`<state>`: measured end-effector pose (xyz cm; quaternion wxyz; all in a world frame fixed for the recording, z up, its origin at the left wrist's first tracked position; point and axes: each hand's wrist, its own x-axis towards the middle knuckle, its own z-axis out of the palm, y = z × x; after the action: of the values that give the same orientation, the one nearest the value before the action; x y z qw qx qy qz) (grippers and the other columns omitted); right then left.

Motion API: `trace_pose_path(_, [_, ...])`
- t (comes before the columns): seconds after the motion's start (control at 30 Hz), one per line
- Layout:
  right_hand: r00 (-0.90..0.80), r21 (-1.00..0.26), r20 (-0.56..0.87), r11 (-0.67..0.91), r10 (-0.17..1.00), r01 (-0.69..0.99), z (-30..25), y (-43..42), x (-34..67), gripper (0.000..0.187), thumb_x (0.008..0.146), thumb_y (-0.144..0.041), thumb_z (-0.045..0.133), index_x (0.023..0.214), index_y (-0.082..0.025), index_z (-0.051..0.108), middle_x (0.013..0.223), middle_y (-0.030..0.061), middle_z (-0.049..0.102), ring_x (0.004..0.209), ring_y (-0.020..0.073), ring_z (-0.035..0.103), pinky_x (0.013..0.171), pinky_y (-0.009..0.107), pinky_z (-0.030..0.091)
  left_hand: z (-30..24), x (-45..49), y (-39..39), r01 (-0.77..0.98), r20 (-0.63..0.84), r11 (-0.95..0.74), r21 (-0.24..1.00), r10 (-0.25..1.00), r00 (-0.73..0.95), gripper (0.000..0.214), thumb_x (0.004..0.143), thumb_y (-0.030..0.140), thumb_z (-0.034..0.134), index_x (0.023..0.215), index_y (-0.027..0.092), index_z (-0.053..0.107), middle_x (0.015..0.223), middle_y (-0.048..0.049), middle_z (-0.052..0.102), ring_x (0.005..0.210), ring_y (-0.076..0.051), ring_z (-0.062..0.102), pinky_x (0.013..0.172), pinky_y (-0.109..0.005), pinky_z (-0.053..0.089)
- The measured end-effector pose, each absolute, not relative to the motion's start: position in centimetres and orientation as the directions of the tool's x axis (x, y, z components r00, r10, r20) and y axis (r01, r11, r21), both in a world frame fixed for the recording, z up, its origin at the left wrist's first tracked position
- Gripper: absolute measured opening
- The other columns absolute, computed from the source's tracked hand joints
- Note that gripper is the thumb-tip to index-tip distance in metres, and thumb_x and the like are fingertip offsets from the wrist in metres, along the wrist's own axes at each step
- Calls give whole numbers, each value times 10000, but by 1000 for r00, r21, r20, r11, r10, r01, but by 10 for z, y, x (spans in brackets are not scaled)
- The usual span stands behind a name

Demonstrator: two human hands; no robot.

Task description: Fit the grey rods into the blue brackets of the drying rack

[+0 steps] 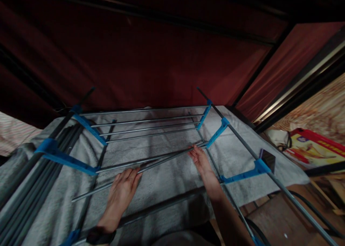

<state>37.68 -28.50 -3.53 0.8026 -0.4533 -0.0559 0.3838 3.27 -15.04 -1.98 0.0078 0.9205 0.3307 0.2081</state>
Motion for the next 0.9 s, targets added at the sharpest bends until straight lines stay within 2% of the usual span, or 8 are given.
trace_pose_path(0.5, [707, -766, -263, 303, 657, -567, -29, -290, 386, 183, 763, -312, 902, 832, -252, 744, 904, 14, 807, 880, 201, 767, 842, 344, 636, -13, 43, -149, 586, 379, -792, 172, 603, 702, 470, 1103, 438, 362, 1185, 203, 760, 1013, -100, 774, 910, -293, 709, 855, -438, 523])
trace_pose_path(0.9, [713, -768, -234, 324, 661, -552, -21, -291, 389, 192, 750, -329, 919, 827, -247, 764, 901, 13, 814, 852, 183, 763, 782, 297, 646, -13, 48, -147, 570, 371, -797, 200, 600, 709, 473, 1105, 441, 362, 1184, 193, 756, 1039, -105, 779, 923, -287, 716, 875, -433, 519])
